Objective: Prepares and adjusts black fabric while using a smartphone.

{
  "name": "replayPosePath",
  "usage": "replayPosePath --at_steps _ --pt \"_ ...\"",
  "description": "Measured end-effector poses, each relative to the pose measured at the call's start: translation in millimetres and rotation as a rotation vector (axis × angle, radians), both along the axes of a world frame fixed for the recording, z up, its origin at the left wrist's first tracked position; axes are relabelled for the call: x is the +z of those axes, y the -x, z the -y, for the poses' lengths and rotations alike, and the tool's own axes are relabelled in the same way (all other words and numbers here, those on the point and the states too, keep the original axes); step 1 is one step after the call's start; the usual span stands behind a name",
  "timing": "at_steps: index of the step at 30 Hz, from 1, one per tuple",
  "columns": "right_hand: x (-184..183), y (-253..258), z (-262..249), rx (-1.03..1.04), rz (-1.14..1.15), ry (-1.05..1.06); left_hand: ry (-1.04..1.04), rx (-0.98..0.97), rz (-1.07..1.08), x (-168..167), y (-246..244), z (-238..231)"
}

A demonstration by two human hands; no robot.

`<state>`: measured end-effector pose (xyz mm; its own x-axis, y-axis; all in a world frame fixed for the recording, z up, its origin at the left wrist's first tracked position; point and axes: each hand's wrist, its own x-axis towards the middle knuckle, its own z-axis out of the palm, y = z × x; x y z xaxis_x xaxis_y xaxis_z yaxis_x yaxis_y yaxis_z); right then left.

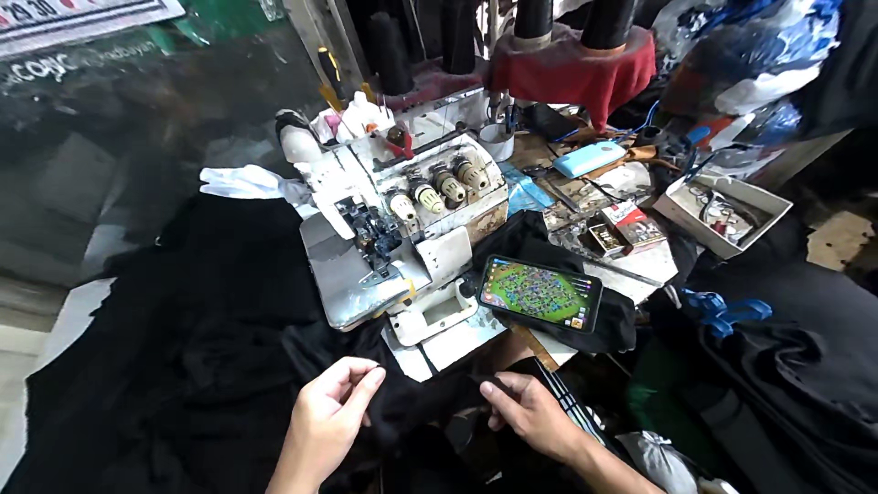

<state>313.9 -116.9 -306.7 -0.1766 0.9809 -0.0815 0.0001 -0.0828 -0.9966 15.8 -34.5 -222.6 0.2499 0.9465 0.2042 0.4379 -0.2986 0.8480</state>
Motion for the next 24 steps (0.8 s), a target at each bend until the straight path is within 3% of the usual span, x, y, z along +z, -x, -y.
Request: replayPosePath --at_steps 3,6,8,11,13,16,24 --pt "17.6 -4.8 1.2 0.165 0.341 -0.005 0.015 -0.002 0.006 2.2 -0.9 1.0" --pt "57.6 -10.8 4.3 0.288 0.675 -0.095 0.019 -0.004 0.005 4.2 -1.5 2.4" --pt "91.4 -20.9 4.5 0.157 0.704 -0.224 0.026 -0.008 -0.006 5.6 -1.2 3.0" --pt "137.9 -45.1 -10.2 -0.293 0.653 -0.484 0.029 -0.012 -0.003 6.3 -2.1 2.8" --pt "162.9 -61.2 -29.5 -0.542 0.808 -0.593 0.026 -0.014 0.001 6.5 -2.8 2.8" --pt "174.3 -77.2 -58.7 -0.551 0.987 -0.502 0.03 -0.006 0.004 7.4 -3.3 3.9" --pt "170.3 -77.5 -89.9 -0.45 1.043 -0.322 0.029 -0.006 -0.007 8.3 -2.5 5.6"
